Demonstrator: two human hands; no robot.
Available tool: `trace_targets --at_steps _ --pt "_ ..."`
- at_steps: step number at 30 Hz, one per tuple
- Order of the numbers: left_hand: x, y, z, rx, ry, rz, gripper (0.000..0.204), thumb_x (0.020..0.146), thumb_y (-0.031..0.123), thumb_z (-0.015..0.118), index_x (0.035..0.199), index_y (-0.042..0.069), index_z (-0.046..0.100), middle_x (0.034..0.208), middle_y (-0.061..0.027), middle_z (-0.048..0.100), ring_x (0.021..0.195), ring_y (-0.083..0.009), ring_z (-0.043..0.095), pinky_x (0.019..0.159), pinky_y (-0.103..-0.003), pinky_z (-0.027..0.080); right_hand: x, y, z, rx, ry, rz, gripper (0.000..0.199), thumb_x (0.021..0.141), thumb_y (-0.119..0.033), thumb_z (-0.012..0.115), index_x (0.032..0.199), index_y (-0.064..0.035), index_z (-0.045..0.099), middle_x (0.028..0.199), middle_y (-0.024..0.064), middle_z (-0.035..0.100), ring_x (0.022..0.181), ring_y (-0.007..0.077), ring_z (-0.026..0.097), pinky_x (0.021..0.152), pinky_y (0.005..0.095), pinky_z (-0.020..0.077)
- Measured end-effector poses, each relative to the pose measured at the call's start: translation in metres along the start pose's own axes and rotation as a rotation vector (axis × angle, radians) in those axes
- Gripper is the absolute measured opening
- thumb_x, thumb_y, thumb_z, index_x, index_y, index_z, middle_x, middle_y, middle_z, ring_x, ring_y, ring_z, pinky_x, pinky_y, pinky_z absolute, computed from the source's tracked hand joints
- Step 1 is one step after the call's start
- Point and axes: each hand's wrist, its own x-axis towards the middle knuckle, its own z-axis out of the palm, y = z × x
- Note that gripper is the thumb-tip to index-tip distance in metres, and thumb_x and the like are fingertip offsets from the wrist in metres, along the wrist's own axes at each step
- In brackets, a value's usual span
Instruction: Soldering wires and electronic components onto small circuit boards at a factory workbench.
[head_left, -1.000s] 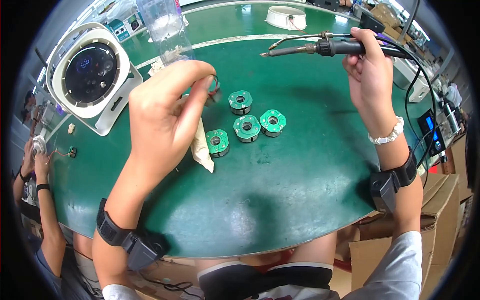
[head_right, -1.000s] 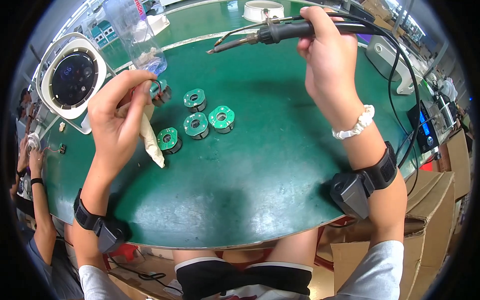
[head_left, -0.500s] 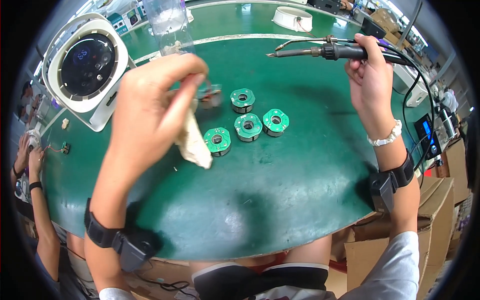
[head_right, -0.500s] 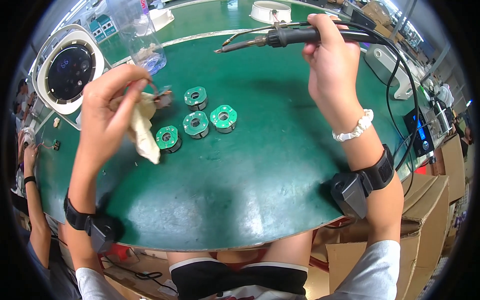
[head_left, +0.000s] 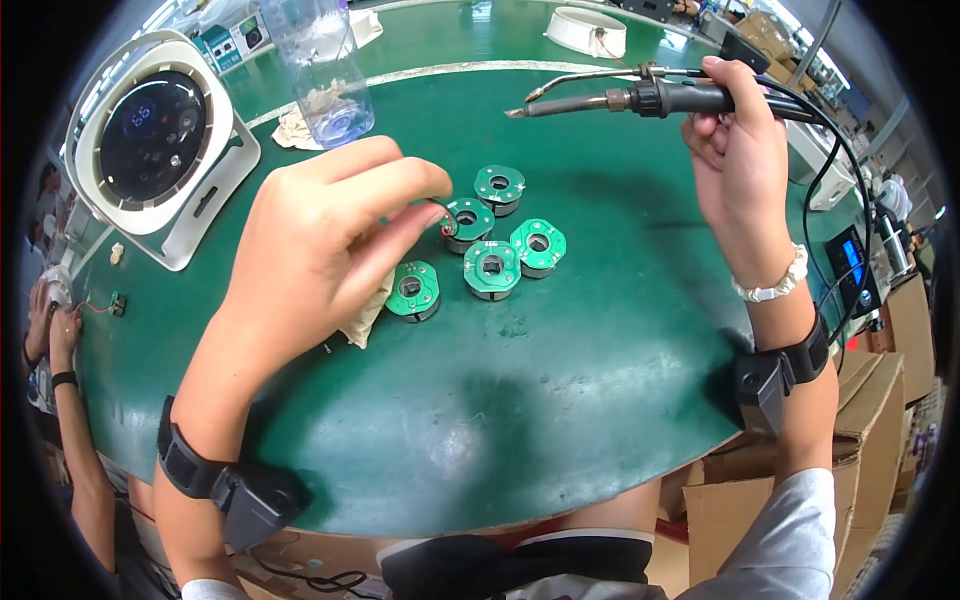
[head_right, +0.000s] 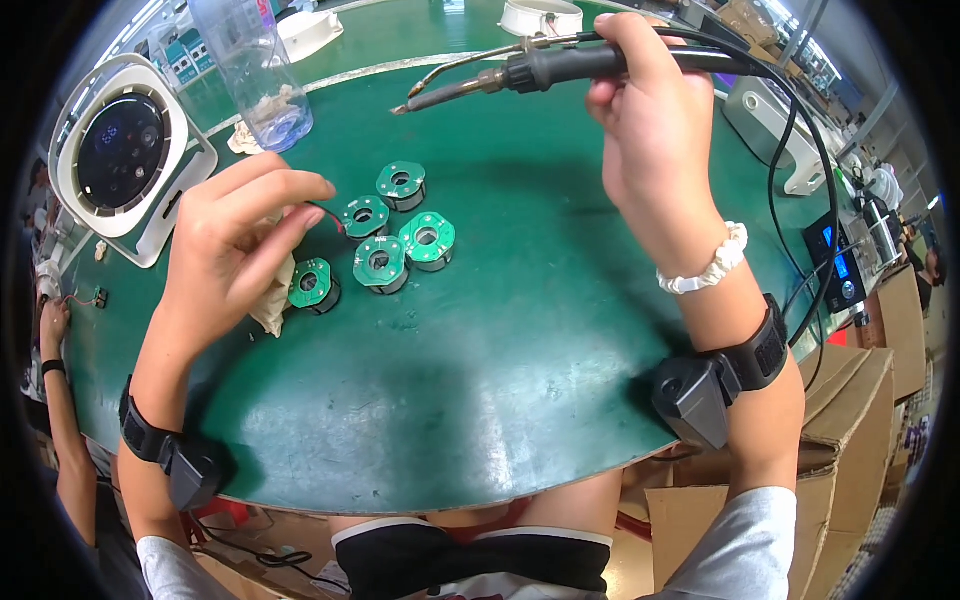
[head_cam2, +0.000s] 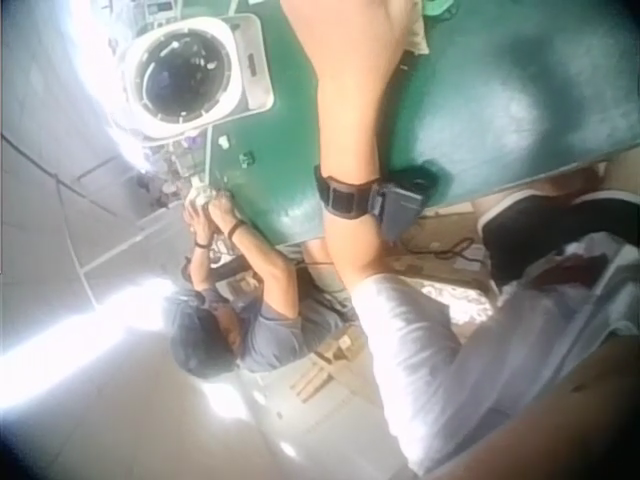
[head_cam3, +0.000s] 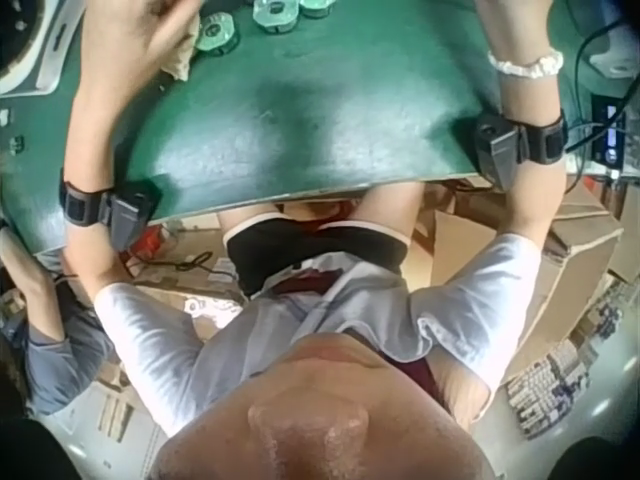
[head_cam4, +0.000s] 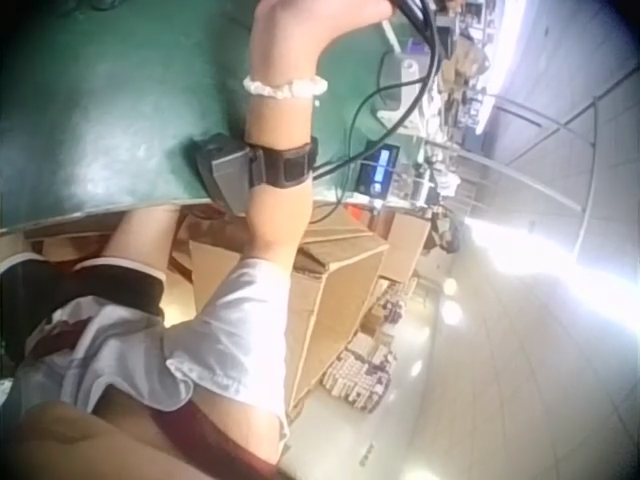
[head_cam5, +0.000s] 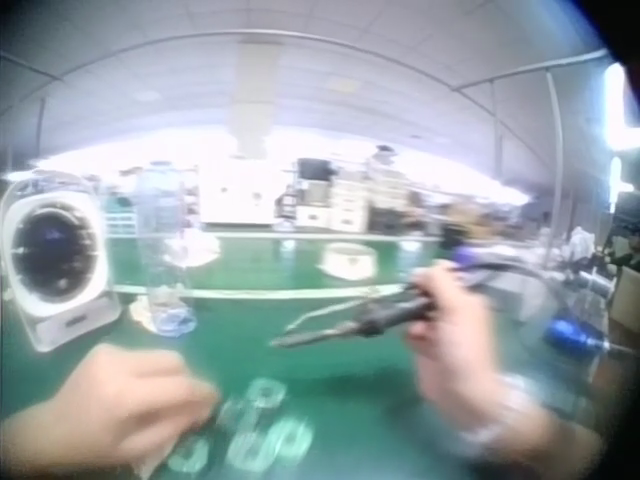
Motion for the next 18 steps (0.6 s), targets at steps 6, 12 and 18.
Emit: trace_targets --at_steps 6,12,18 --pt "-0.009 -0.003 -0.011 -0.064 -0.027 0.000 0.006 0.069 -0.005 0.056 0.074 -0.004 0.056 0.069 -0.0089 0.055 0.059 -0.0174 0.052 0.052 -0.025 0.040 -0.008 -0.005 -0.005 -0.037 -0.208 0.054 0.012 0.074 -0.014 0.059 0.070 -0.0059 0.051 0.058 -0.0007 0.046 0.043 0.0061 0.041 0.043 0.0185 0.0331" --pt "-0.007 -0.001 -0.012 -0.080 -0.009 -0.027 0.003 0.069 -0.005 0.056 0.071 -0.004 0.055 0.067 -0.0091 0.055 0.059 -0.0170 0.053 0.053 -0.025 0.040 -0.023 -0.001 0.006 -0.061 -0.313 0.018 0.017 0.075 -0.014 0.058 0.063 -0.0058 0.049 0.057 -0.0013 0.044 0.044 0.0052 0.040 0.042 0.0180 0.0309" --pt "-0.005 0.000 -0.006 -0.116 0.046 0.019 0.002 0.069 -0.004 0.057 0.071 -0.004 0.055 0.065 -0.0093 0.055 0.056 -0.0165 0.052 0.051 -0.024 0.039 -0.026 0.005 0.007 -0.115 -0.356 0.009 0.020 0.075 -0.013 0.057 0.059 -0.0062 0.047 0.058 -0.0018 0.042 0.045 0.0047 0.039 0.042 0.0174 0.0307"
